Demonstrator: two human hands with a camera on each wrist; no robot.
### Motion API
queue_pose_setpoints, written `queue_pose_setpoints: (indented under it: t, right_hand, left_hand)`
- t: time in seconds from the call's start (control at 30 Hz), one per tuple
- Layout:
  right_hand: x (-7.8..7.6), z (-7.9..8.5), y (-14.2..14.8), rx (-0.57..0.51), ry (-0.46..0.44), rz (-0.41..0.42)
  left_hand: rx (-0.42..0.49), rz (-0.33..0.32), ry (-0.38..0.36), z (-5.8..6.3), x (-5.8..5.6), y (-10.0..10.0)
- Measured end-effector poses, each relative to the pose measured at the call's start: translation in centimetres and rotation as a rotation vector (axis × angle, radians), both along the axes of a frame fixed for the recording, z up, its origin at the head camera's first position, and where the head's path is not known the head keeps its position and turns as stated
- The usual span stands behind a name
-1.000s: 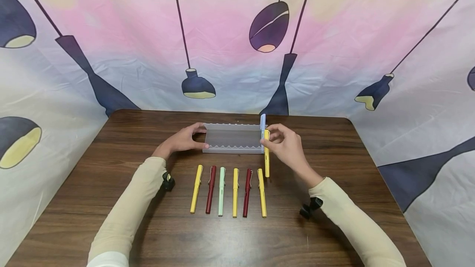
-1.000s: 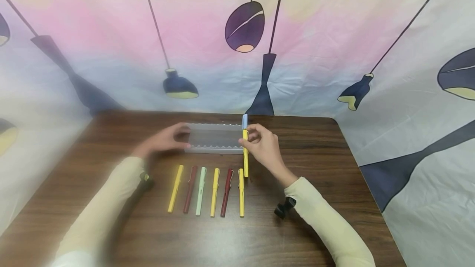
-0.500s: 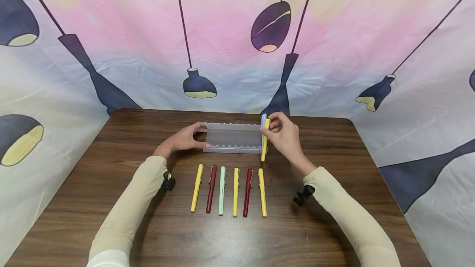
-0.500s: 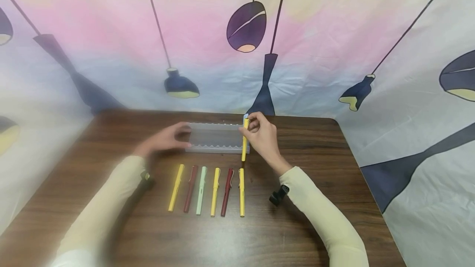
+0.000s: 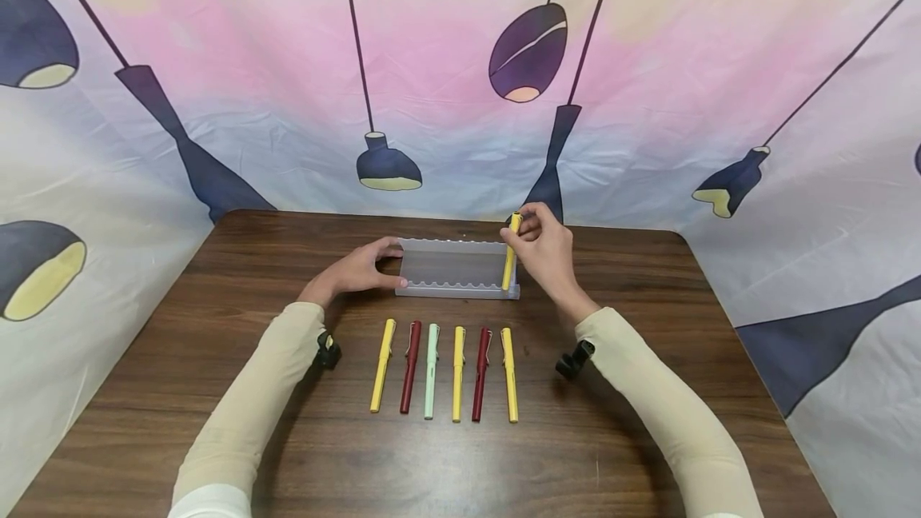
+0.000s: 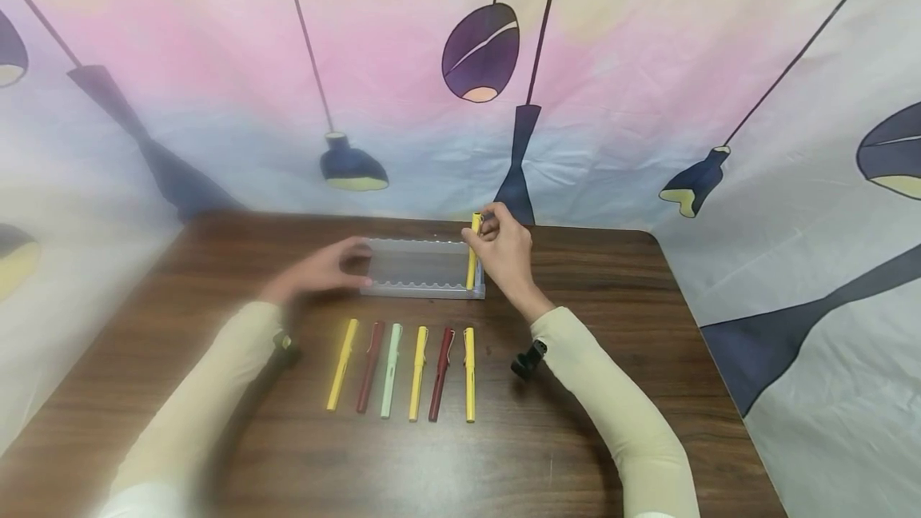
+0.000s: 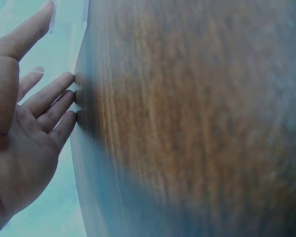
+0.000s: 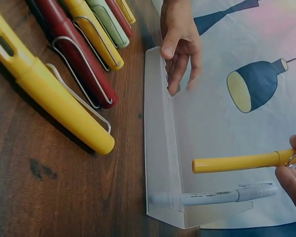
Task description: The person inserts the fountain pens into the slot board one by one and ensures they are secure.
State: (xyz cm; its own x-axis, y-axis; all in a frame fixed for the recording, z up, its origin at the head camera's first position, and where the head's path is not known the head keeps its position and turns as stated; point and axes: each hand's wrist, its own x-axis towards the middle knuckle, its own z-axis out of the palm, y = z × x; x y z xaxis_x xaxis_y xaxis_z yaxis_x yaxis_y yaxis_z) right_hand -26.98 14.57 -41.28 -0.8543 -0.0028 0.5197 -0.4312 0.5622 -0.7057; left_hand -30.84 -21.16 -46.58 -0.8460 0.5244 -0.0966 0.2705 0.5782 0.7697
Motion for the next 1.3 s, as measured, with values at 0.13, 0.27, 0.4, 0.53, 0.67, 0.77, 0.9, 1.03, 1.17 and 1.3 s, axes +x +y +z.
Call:
queue_pose_setpoints:
  t: [0.13, 0.27, 0.4, 0.53, 0.67, 0.77, 0.9, 1.03, 1.17, 1.3]
  right_hand:
    - [-0.5, -0.1, -0.2, -0.011, 0.003, -0.012]
    - [-0.8, -0.4, -0.4, -0.014, 0.006, -0.026]
    - [-1.0, -0.8, -0.6, -0.012, 0.0, -0.031]
    - [-1.1, -1.3, -0.8, -0.007, -0.001, -0.031]
    - [-1.1, -1.8, -0.9, -0.005, 0.013, -0.029]
    - [-1.1, -2.1, -1.0, 0.003, 0.021, -0.026]
    - [-0.9, -2.5, -1.2, 0.025, 0.029, -0.025]
    - [-0.7, -2.9, -1.3, 0.048, 0.035, -0.028]
    - [-0.6, -3.2, -1.3, 0.069, 0.036, -0.035]
    - [-0.5, -3.3, -1.4, 0.096, 0.043, -0.047]
  left_hand:
    - [0.0, 0.002, -0.002, 0.0, 0.0, 0.0]
    - [-0.002, 0.004, 0.002, -0.1, -0.1, 0.0]
    - [-0.006, 0.004, 0.008, -0.1, -0.1, 0.0]
    - [-0.006, 0.004, 0.004, 0.0, -0.1, 0.0]
    - [-0.006, 0.005, 0.002, 0.1, 0.1, 0.0]
    - [-0.003, 0.005, 0.0, 0.2, 0.2, 0.0]
    - [-0.002, 0.004, 0.001, 0.1, 0.2, 0.0]
    - [0.003, 0.003, -0.003, 0.1, 0.1, 0.0]
    - [0.002, 0.003, -0.008, 0.0, 0.1, 0.1]
    - [0.001, 0.007, -0.001, -0.1, 0.1, 0.0]
